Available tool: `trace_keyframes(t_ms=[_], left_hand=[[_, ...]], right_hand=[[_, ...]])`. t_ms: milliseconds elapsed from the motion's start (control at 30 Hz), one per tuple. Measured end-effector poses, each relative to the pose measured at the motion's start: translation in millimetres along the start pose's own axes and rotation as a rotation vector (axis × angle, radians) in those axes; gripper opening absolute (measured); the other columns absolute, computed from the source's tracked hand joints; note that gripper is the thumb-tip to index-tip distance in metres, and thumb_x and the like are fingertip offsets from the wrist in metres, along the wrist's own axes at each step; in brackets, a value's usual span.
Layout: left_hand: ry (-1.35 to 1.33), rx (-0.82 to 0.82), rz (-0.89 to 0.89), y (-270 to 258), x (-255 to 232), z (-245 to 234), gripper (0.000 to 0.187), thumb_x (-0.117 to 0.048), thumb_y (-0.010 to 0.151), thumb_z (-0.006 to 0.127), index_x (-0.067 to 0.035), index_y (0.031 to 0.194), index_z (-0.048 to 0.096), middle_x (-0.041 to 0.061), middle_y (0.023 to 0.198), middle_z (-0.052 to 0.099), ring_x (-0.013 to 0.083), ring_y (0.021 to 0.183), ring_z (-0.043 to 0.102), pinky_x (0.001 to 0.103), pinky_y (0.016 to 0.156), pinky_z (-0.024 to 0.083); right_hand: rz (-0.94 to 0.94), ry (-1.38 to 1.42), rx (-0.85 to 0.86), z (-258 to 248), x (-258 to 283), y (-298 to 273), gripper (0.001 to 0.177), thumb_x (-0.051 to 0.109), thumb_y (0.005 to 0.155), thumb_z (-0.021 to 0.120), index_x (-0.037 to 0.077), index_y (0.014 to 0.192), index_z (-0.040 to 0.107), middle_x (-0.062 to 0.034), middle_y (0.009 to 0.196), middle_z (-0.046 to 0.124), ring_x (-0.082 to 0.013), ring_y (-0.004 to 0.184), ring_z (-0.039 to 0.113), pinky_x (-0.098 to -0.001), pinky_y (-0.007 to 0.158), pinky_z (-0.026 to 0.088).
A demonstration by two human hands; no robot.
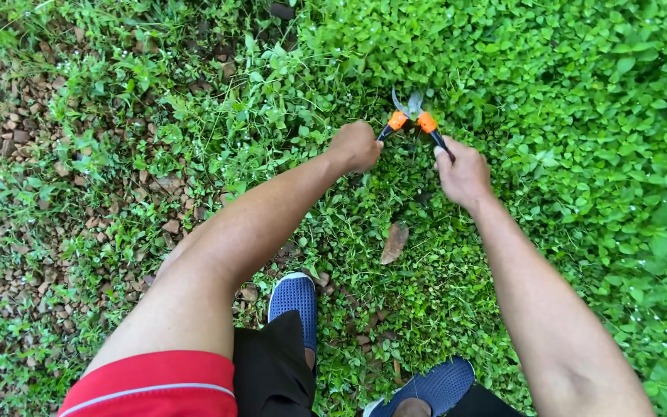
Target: The person uses hand shears to trim a low, dense hedge along a garden edge. They repeatedly snip the foliage, moving along the hedge line and adjusting their stance as they work. Cut plant material falls to the ground beneath the hedge.
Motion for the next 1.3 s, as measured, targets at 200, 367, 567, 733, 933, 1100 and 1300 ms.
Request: trace_keyframes(t_ms=[200,367,567,733,933,1100,1300], left_hand=[[-0.110,-0.045,-0.130,-7,-16,-5,0.041,-0.034,0.098,0.059,0.003,0.102,0.078,0.026,0.106,0.075,0.0460,0.109,0.072,0.057,0.089,0.057],[-0.284,-0.061,-0.201,7,-24,15,0.039,-0.031,0.095,0.061,0.002,0.103,0.080,0.021,0.098,0.075,0.0394,0.101,0.075,0.051,0.086,0.058],[-0.548,0.013,-0.234,-9,-17,33,0.029,-0.020,0.098,0.062,0.005,0.097,0.077,0.016,0.074,0.075,0.0220,0.059,0.074,0.033,0.065,0.059],[-0.345,0.151,-0.146,-36,-9,6,0.027,-0.018,0.098,0.063,0.001,0.085,0.077,0.015,0.082,0.078,0.0217,0.064,0.075,0.037,0.069,0.056],[-0.230,0.057,-0.125,5,-14,-2,0.024,-0.030,0.092,0.068,-0.016,0.079,0.083,0.008,0.077,0.078,0.0306,0.076,0.076,0.038,0.080,0.058],[-0.169,0.001,-0.209,29,-15,-26,0.035,-0.034,0.092,0.072,-0.001,0.099,0.080,0.006,0.086,0.081,0.0273,0.094,0.080,0.043,0.087,0.060],[-0.414,-0.183,-0.228,24,-17,1,0.033,-0.033,0.088,0.073,-0.001,0.089,0.081,0.015,0.089,0.079,0.0373,0.096,0.078,0.047,0.084,0.059]], right_hand=[[0.003,-0.096,0.038,3,4,25,0.023,0.031,0.103,0.057,0.024,0.118,0.074,-0.0011,0.090,0.077,-0.0358,0.093,0.073,-0.0537,0.086,0.056],[-0.040,0.147,-0.028,43,52,11,0.032,0.018,0.107,0.053,0.005,0.131,0.069,-0.0173,0.099,0.076,-0.0360,0.093,0.072,-0.0507,0.084,0.056],[-0.157,0.211,-0.053,39,59,-22,0.038,0.014,0.106,0.056,-0.007,0.137,0.064,-0.0276,0.102,0.074,-0.0425,0.093,0.073,-0.0562,0.078,0.057],[-0.284,0.093,-0.029,-6,20,-23,0.035,0.018,0.104,0.063,-0.001,0.134,0.066,-0.0269,0.091,0.074,-0.0483,0.091,0.070,-0.0621,0.070,0.055],[-0.166,0.016,0.003,-20,-5,21,0.024,0.024,0.107,0.059,0.015,0.123,0.076,-0.0083,0.084,0.076,-0.0327,0.081,0.074,-0.0495,0.076,0.057],[-0.047,-0.057,0.036,5,-14,74,0.034,0.026,0.104,0.061,0.019,0.136,0.071,0.0027,0.088,0.077,-0.0206,0.087,0.075,-0.0456,0.085,0.057],[-0.060,0.154,-0.009,22,89,37,0.035,0.013,0.107,0.055,-0.003,0.136,0.065,-0.0207,0.111,0.076,-0.0254,0.090,0.075,-0.0449,0.086,0.058]])
Point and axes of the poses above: each hand's wrist, its own y-axis towards the middle knuckle, its own z-axis out of the palm, x = y × z, the point moved 1 cm from there along y, towards the middle knuckle
